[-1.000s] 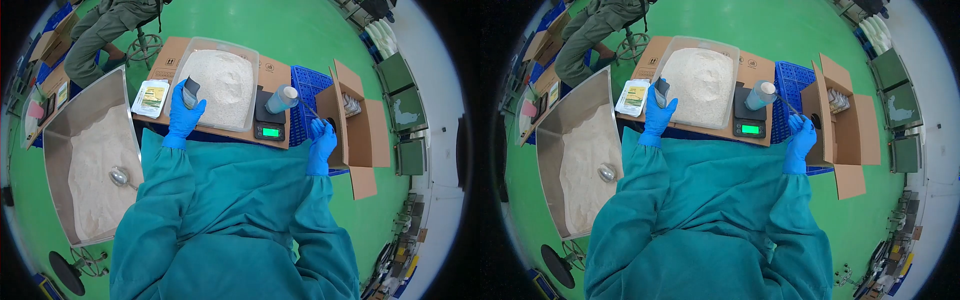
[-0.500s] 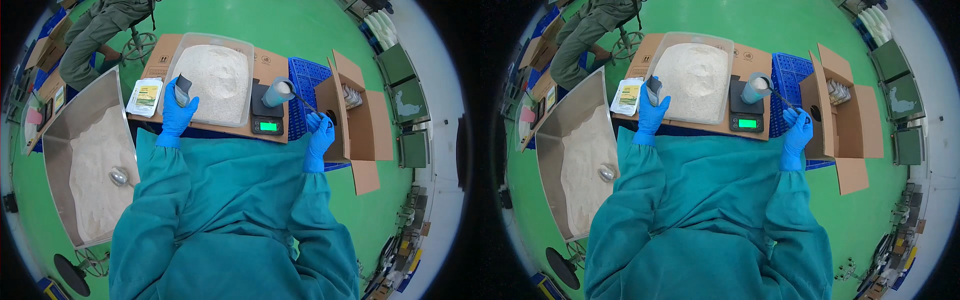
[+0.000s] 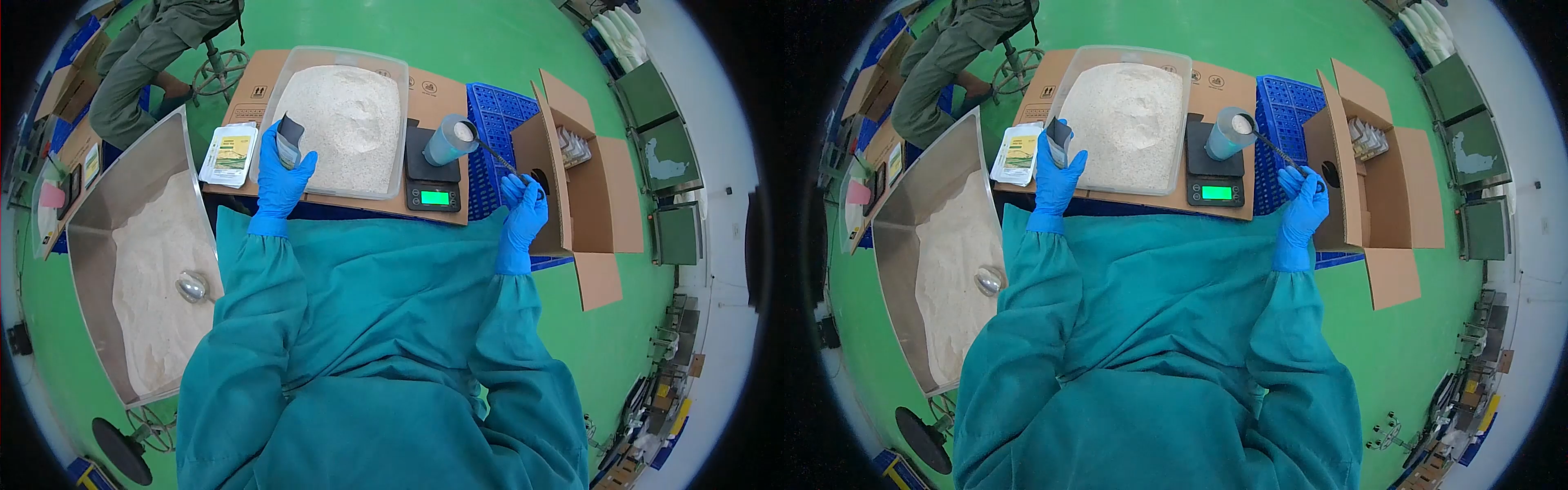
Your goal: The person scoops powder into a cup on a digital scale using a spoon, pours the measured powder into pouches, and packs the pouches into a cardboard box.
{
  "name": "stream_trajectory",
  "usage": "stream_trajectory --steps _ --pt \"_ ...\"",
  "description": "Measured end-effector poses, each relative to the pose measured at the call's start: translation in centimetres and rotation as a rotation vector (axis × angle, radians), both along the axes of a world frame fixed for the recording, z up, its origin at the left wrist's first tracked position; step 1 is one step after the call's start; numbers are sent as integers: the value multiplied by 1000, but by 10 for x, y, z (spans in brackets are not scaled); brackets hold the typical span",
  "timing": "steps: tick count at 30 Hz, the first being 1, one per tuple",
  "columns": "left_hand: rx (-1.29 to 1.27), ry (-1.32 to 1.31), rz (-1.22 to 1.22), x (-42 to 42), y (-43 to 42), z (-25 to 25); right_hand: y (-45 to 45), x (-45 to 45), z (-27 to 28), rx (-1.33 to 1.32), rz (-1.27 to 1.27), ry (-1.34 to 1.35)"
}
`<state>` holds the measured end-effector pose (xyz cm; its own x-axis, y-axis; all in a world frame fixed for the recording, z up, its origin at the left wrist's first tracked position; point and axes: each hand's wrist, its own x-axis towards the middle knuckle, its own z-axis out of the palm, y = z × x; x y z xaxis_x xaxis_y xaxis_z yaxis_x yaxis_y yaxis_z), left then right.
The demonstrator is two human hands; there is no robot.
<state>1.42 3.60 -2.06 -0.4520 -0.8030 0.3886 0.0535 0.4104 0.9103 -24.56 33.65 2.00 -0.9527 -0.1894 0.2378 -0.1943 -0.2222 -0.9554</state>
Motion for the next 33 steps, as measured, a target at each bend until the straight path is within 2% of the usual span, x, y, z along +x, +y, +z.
stream_trajectory --steps 17,20,22,25,28,29,31,33 --pt "12 -42 53 1 6 5 3 -3 0 -39 3 -46" --pt "-10 -34 26 1 3 4 4 -6 0 -85 -11 -133" --pt "10 -28 20 0 4 4 -1 -3 8 -203 -30 -282" --pt "-12 -40 44 0 5 4 -21 15 20 -216 45 -293" --pt "-4 -23 26 0 4 3 -63 64 31 -13 128 -88" --pt "-11 -21 23 0 3 2 -74 74 16 -34 277 -20" --pt "8 0 14 -1 1 -1 -86 102 4 360 425 522" --pt "-12 8 11 -2 -3 -2 -83 109 8 373 394 536"
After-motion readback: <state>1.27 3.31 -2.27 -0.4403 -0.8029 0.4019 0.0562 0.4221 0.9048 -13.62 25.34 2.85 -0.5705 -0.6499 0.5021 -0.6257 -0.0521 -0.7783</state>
